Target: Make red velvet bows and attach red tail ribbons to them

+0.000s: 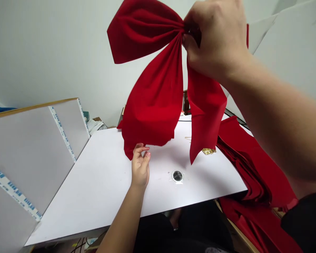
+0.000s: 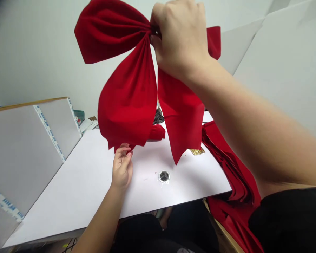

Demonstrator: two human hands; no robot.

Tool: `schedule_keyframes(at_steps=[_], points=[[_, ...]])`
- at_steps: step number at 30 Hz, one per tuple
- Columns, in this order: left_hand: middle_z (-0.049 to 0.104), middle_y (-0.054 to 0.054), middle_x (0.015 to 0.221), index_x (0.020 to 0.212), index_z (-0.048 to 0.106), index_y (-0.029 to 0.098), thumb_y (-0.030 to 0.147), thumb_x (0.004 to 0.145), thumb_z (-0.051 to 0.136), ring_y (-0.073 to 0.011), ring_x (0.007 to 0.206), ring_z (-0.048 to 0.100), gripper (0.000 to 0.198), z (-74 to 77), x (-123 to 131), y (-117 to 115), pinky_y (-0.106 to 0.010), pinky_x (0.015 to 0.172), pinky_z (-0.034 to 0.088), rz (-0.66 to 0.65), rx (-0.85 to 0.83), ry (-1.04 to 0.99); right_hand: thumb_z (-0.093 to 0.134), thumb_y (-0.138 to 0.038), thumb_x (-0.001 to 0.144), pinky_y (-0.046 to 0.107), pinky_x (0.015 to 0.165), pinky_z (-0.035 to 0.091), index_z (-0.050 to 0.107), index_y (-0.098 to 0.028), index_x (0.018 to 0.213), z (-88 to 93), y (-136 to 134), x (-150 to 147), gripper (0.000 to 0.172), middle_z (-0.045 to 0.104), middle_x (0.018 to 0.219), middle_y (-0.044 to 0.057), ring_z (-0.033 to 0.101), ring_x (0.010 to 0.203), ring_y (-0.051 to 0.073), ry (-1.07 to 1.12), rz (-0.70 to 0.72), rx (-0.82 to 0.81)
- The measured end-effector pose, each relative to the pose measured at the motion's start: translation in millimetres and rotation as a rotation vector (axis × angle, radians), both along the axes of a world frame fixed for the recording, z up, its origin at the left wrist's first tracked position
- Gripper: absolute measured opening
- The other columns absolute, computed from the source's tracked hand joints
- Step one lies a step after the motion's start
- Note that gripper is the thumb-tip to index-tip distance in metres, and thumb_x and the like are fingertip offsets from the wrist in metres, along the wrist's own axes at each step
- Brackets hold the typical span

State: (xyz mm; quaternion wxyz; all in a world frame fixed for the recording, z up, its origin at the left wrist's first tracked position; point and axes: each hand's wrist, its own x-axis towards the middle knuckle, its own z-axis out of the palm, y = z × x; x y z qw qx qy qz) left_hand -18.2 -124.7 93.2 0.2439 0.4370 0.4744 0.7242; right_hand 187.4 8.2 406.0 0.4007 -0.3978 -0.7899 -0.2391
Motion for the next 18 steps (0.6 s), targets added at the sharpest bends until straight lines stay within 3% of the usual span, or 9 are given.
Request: schedule_keyframes(at_steps=[3, 6, 9, 13, 16, 18], points=[[0.070, -0.006, 0.101, 0.091, 0.068, 0.022, 0.052, 0.081, 0.083, -0.0203, 0.106, 0.068, 0.035, 0.9, -1, -1, -0.039, 0.102, 0.055, -0.069, 0.006, -0.079, 0.055, -0.019, 0.096, 0.057, 0.105, 0.048, 0.072, -0.010, 0.123, -0.1, -2, -3, 0.033, 0.073, 0.118, 0.012, 0.056, 0.129, 0.035, -0.005, 0.001, -0.005], [0.071, -0.002, 0.086, 0.082, 0.071, 0.022, 0.052, 0.069, 0.092, -0.0162, 0.091, 0.070, 0.038, -5.9, 9, -7, -0.034, 0.092, 0.059, -0.117, -0.007, -0.237, 0.054, -0.019, 0.096, 0.056, 0.107, 0.048, 0.072, -0.009, 0.122, 1.2, -1, -5, 0.033, 0.073, 0.117, 0.011, 0.055, 0.131, 0.036, -0.010, 0.016, -0.002], [0.072, 0.000, 0.081, 0.081, 0.075, 0.023, 0.048, 0.063, 0.097, -0.0125, 0.080, 0.069, 0.038, -13.8, 25, -12, -0.029, 0.083, 0.060, -0.125, -0.035, -0.357, 0.053, -0.020, 0.095, 0.054, 0.107, 0.046, 0.073, -0.008, 0.121, 2.8, 1, -7, 0.034, 0.072, 0.118, 0.010, 0.054, 0.131, 0.036, -0.002, 0.018, -0.013], [0.075, -0.002, 0.083, 0.083, 0.078, 0.023, 0.043, 0.063, 0.097, -0.0124, 0.082, 0.072, 0.034, -19.3, 40, -13, -0.027, 0.083, 0.060, -0.050, -0.043, -0.415, 0.048, -0.019, 0.092, 0.050, 0.103, 0.043, 0.074, -0.006, 0.118, 6.0, 4, -9, 0.038, 0.070, 0.121, 0.011, 0.057, 0.128, 0.036, -0.044, 0.011, 0.008], [0.074, -0.002, 0.078, 0.075, 0.077, 0.021, 0.038, 0.063, 0.095, -0.0159, 0.081, 0.074, 0.027, -20.6, 38, -12, -0.032, 0.087, 0.062, 0.034, -0.050, -0.357, 0.041, -0.020, 0.094, 0.049, 0.099, 0.038, 0.070, -0.004, 0.122, 9.8, 3, -10, 0.043, 0.067, 0.126, 0.011, 0.056, 0.127, 0.036, -0.066, -0.007, -0.007], [0.076, -0.004, 0.082, 0.078, 0.079, 0.021, 0.036, 0.073, 0.087, -0.0190, 0.088, 0.075, 0.018, -20.4, 34, -12, -0.037, 0.094, 0.061, 0.123, -0.075, -0.246, 0.037, -0.025, 0.098, 0.052, 0.097, 0.036, 0.066, -0.004, 0.126, 12.9, 2, -11, 0.046, 0.067, 0.127, 0.011, 0.056, 0.127, 0.037, -0.074, -0.017, -0.062]])
